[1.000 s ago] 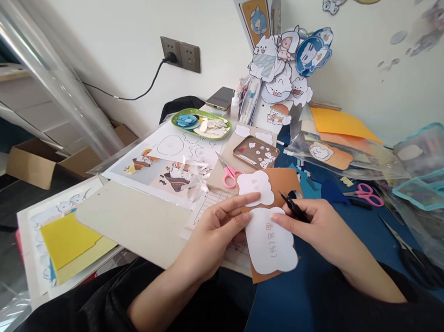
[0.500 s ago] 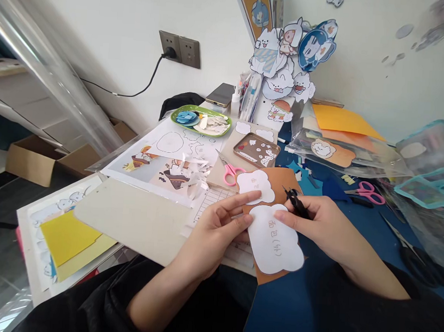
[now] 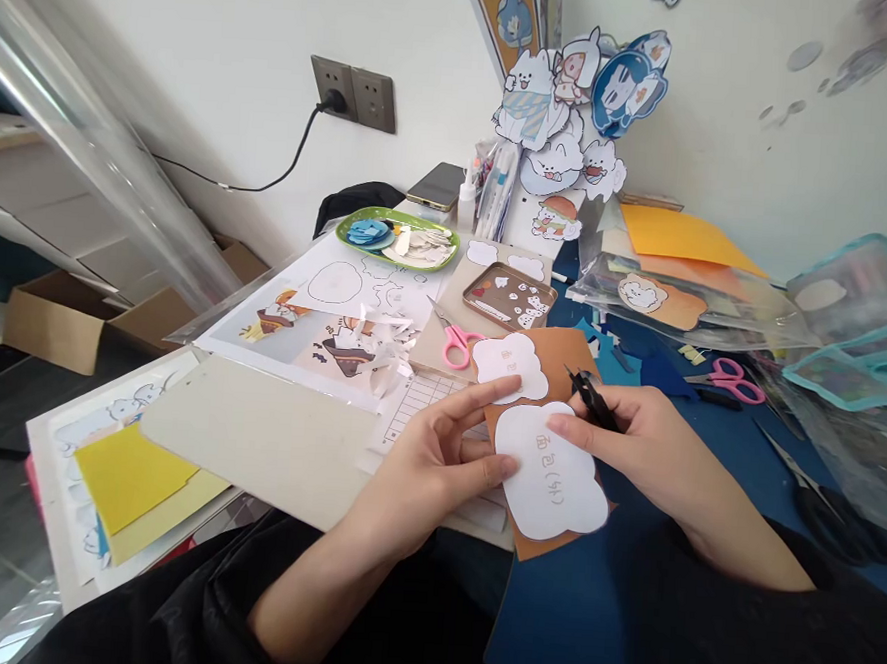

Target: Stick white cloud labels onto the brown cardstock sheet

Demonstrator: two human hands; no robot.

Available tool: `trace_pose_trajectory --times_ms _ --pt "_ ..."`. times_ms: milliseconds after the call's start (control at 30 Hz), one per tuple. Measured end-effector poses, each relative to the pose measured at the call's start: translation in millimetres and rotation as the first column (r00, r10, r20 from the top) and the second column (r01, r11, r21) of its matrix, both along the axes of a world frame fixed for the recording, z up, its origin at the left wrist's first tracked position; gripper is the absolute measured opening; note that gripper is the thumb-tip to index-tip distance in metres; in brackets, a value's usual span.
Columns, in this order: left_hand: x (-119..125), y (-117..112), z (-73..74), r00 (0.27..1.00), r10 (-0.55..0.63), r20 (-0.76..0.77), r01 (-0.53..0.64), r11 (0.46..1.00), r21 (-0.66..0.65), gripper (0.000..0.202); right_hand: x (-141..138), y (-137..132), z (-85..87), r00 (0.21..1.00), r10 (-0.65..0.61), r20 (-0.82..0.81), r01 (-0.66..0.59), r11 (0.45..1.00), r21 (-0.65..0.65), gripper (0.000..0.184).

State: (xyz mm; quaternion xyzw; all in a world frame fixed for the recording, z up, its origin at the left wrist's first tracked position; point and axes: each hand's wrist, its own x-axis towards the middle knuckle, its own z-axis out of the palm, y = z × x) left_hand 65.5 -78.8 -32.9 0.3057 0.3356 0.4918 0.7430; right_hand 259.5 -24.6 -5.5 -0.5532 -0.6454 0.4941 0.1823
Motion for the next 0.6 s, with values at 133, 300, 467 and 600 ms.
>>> trace_pose_trajectory --times_ms 133,300,467,600 --pt "-0.1 -0.8 0.5 1.0 -0.011 0.015 0.011 1.0 0.009 0.054 0.2 -0.2 0.6 1.0 -0.01 0.015 0.01 1.0 -0.004 0.042" --pt "0.7 -0.1 5.8 1.0 0.007 0.004 -0.007 1.0 -0.009 0.046 0.9 -0.3 0.0 1.0 -0.004 0.005 0.004 1.0 -0.006 0.044" --pt "1.1 0.7 8.2 1.0 0.019 0.014 -0.018 0.999 -0.034 0.043 1.7 0.6 -1.2 1.0 0.004 0.005 -0.004 1.0 0.006 0.045" --pt "1.3 0.9 6.8 0.999 0.04 0.026 -0.038 0.997 -0.064 0.04 2.0 1.0 -2.1 1.0 0.019 0.002 -0.019 1.0 0.018 0.046"
